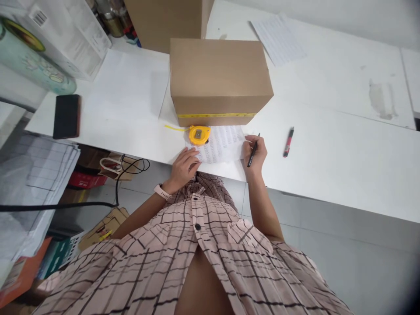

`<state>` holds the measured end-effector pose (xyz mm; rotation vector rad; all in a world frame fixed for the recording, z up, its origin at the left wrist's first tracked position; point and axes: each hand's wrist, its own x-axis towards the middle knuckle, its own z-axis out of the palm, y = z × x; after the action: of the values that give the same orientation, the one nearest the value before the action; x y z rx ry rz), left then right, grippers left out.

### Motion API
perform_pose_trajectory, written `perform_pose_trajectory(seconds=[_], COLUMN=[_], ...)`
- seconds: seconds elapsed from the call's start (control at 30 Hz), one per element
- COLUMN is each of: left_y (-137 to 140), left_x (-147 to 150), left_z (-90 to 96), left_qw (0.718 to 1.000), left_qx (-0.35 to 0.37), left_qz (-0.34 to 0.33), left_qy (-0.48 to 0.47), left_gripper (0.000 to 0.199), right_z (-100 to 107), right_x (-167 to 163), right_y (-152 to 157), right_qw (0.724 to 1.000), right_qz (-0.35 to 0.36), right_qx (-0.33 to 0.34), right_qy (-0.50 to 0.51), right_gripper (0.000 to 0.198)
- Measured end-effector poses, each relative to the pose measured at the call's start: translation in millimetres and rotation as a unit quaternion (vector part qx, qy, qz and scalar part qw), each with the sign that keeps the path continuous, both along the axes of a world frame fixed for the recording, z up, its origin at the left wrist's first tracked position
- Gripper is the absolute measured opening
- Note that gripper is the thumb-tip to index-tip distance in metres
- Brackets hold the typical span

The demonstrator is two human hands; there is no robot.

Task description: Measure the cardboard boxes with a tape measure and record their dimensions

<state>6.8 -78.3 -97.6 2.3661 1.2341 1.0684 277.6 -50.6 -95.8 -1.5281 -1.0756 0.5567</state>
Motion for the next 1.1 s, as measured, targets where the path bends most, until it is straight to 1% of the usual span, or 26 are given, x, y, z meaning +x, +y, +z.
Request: perform_pose_trajectory(seconds=[0.1,0.2,0.33,0.43,0.53,0.6,0.63,0.7,0.73,0.77,0.83,0.9,1.0,1.03,1.1], left_y=[-3,-7,-16,-29,-43,-50,-52,-53,-51,-48,-40,-32,-25,-25,-27], left_x=[-2,-2,-2,-3,2,11,17,31,38,45,56,63,70,72,74], left_z=[1.9,3.7,4.2,4.7,8.0,11.6,13.3,15.6,15.8,15.2,11.5,5.5,-3.1,-4.5,-3.7], left_qw=[1.000,0.999,0.998,0.998,0.996,0.995,0.995,0.995,0.993,0.991,0.986,0.984,0.986,0.986,0.986], left_qx=[0.002,-0.006,-0.014,-0.008,0.001,0.018,0.027,0.035,0.032,0.027,0.016,0.013,0.001,-0.005,-0.015], left_qz=[-0.011,-0.009,0.003,0.018,0.035,0.034,0.020,-0.033,-0.067,-0.098,-0.138,-0.151,-0.143,-0.141,-0.142], left_qy=[0.026,0.053,0.064,0.064,0.079,0.089,0.091,0.088,0.087,0.088,0.093,0.093,0.084,0.083,0.092], left_gripper=[0.011,0.015,0.021,0.021,0.021,0.020,0.020,0.021,0.022,0.023,0.024,0.025,0.025,0.025,0.026], right_z=[5,12,18,16,10,8,9,15,21,27,38,45,40,35,25], right_x=[-2,-3,-3,0,5,7,7,3,0,-5,-17,-28,-38,-37,-30], right_y=[0,-2,-12,-26,-45,-57,-62,-71,-74,-77,-79,-76,-66,-62,-54], right_qw=[1.000,1.000,0.999,0.999,0.999,0.999,0.999,0.993,0.990,0.990,0.994,0.999,0.995,0.993,0.995], right_qz=[0.004,0.008,0.029,0.028,0.020,-0.011,-0.040,-0.102,-0.115,-0.110,-0.068,-0.001,0.092,0.103,0.084], right_qx=[0.002,0.001,-0.007,-0.021,-0.029,-0.023,-0.014,0.018,0.036,0.051,0.063,0.037,-0.038,-0.053,-0.053], right_qy=[-0.010,-0.030,-0.023,-0.020,-0.018,-0.021,-0.030,-0.059,-0.071,-0.076,-0.051,-0.009,0.024,0.025,0.005], right_gripper=[0.011,0.013,0.016,0.022,0.028,0.031,0.032,0.036,0.038,0.041,0.044,0.044,0.038,0.037,0.034])
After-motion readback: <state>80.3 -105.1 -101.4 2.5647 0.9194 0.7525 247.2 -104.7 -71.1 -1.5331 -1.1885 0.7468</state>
